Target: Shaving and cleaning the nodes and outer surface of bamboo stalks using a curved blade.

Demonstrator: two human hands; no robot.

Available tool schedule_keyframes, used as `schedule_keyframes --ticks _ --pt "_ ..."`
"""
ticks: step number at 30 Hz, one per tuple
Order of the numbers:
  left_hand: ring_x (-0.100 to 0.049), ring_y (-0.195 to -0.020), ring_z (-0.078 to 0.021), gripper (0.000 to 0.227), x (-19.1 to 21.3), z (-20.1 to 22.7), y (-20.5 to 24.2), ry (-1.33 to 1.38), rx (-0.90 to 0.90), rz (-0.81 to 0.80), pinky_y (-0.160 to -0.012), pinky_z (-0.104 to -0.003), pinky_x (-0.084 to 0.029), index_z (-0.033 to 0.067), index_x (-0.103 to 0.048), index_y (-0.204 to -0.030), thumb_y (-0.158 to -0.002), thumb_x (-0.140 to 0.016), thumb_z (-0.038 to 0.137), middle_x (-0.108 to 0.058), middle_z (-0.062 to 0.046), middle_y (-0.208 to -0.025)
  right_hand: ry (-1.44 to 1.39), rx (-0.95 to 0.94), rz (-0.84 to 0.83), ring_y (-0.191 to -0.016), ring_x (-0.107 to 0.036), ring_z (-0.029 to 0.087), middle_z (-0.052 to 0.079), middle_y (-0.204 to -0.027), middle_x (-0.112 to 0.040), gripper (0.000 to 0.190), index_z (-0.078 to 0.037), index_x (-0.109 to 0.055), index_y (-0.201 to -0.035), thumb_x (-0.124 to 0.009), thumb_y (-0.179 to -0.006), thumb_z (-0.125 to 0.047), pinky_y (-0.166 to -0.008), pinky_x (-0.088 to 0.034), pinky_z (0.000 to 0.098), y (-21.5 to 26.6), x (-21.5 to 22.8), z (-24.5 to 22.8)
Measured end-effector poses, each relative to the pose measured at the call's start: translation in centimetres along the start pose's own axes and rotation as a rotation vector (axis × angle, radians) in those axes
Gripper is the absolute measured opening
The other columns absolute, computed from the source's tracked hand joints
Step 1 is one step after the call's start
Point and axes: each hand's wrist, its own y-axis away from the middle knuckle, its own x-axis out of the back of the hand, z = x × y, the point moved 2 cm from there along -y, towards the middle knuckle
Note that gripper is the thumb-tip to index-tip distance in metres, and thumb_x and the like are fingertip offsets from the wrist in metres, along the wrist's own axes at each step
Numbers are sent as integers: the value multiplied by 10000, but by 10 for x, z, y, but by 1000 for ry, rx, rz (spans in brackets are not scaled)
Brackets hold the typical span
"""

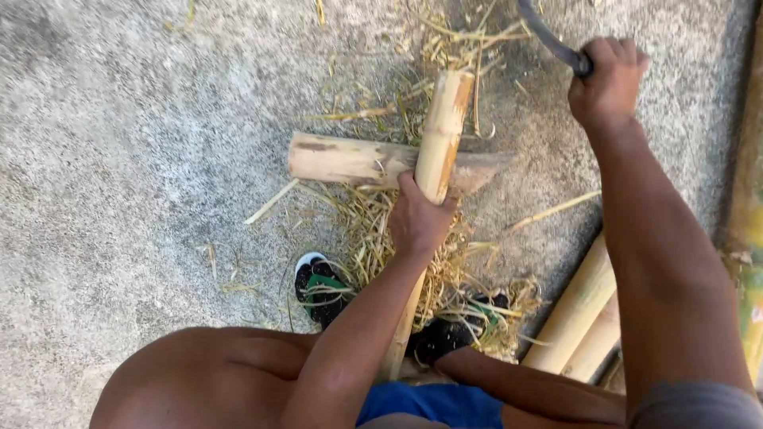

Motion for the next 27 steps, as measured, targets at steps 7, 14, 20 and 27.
schedule_keyframes --ticks 7,14,20,27 --pt "-698 -733 -360 791 -2 0 -16 -76 -144 162 -605 -451 -573 66 -339 -1237 -724 -884 321 -687 -246 -1008 154 193 -324 -722 -520 203 25 -683 -583 421 -229 -665 -662 -633 -1078 -175 -1025 -435 450 -39 76 -95" --pt "-751 -675 -280 658 15 1 -9 124 70 -68 -552 -361 -625 98 -319 -1217 -796 -804 247 -690 -220 -991 -411 -58 145 -863 -580 194 59 -958 -623 31 -45 -627 -1028 -655 -1028 -61 -815 -505 426 6 54 -9" --pt "-769 -713 -270 691 14 -19 -19 288 -82 -106 -638 -355 -634 104 -261 -1231 -803 -775 275 -703 -229 -1010 -991 -304 -84 -701 -527 142 65 -826 -553 204 -39 -522 -1094 -672 -1077 -177 -600 -469 332 11 116 -98" --pt "-594 -1101 -281 568 68 41 -46 -291 -340 217 -925 -469 -488 110 -511 -1278 -962 -629 567 -575 -141 -1218 -1203 -592 -172 -473 -500 119 40 -665 -581 353 -50 -607 -905 -546 -1103 -337 -378 -431 340 -6 100 -153"
